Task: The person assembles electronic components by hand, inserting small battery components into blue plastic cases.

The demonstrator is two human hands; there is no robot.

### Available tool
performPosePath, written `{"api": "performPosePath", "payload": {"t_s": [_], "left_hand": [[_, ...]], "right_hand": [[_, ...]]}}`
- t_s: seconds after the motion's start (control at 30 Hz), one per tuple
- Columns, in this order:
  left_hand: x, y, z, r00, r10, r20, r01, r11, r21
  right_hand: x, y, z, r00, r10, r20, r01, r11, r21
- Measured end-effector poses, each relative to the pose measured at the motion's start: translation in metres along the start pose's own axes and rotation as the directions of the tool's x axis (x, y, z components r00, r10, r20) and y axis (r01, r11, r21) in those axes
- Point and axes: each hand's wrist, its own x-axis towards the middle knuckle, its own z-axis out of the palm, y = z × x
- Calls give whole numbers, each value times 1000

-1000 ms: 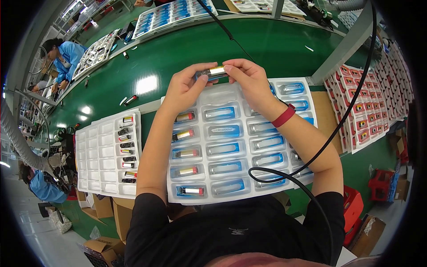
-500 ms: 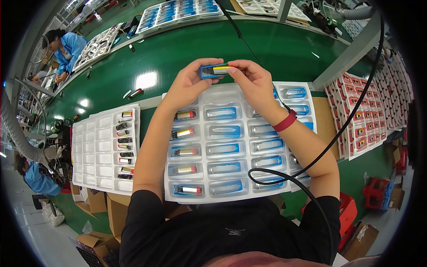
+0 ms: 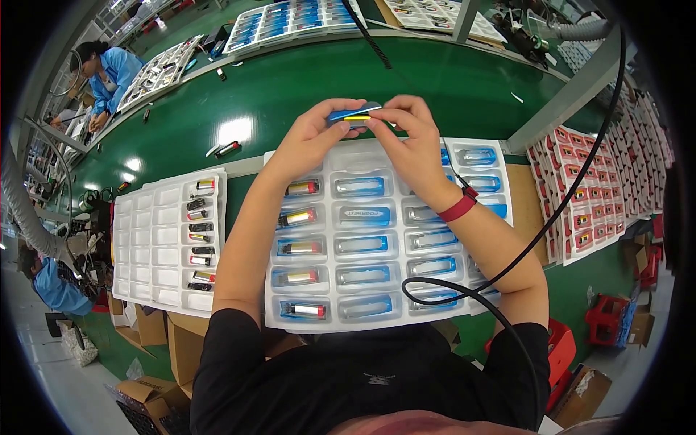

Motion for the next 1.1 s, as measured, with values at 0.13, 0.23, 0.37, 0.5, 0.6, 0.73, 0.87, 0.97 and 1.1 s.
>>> {"api": "performPosePath", "payload": {"t_s": [0.13, 0.23, 0.37, 0.5, 0.6, 0.73, 0.87, 0.97, 1.1], "left_hand": [[0, 0, -3, 1000, -19, 10, 19, 998, -60], [-1, 2, 0, 999, -27, -35, 26, 999, -33], [-4, 1, -10, 992, -95, -84, 112, 964, 242], [-6, 7, -9, 998, -28, -51, 46, 920, 390], [-5, 7, -1, 998, 38, -46, -11, 882, 472], [-9, 18, -4, 997, 69, -28, -42, 837, 546], [-12, 25, -1, 931, 356, 78, -286, 581, 762], [-14, 27, 3, 969, 241, 57, -181, 533, 826], [-14, 20, -7, 971, 214, 103, -200, 503, 841]], "right_hand": [[2, -1, 7, 992, 115, -57, -106, 985, 137], [7, 6, 1, 960, 270, 69, -275, 879, 388], [14, 0, -7, 988, 39, 149, -46, 998, 44], [11, -6, -10, 979, -111, 172, 124, 990, -67], [9, -6, -12, 972, -136, 192, 163, 978, -133], [4, -11, -5, 961, -211, 181, 246, 948, -202], [6, -14, -6, 929, -278, 246, 339, 905, -257], [5, -12, -5, 922, -248, 298, 339, 889, -308], [3, -13, -1, 922, -217, 322, 324, 886, -332]]}}
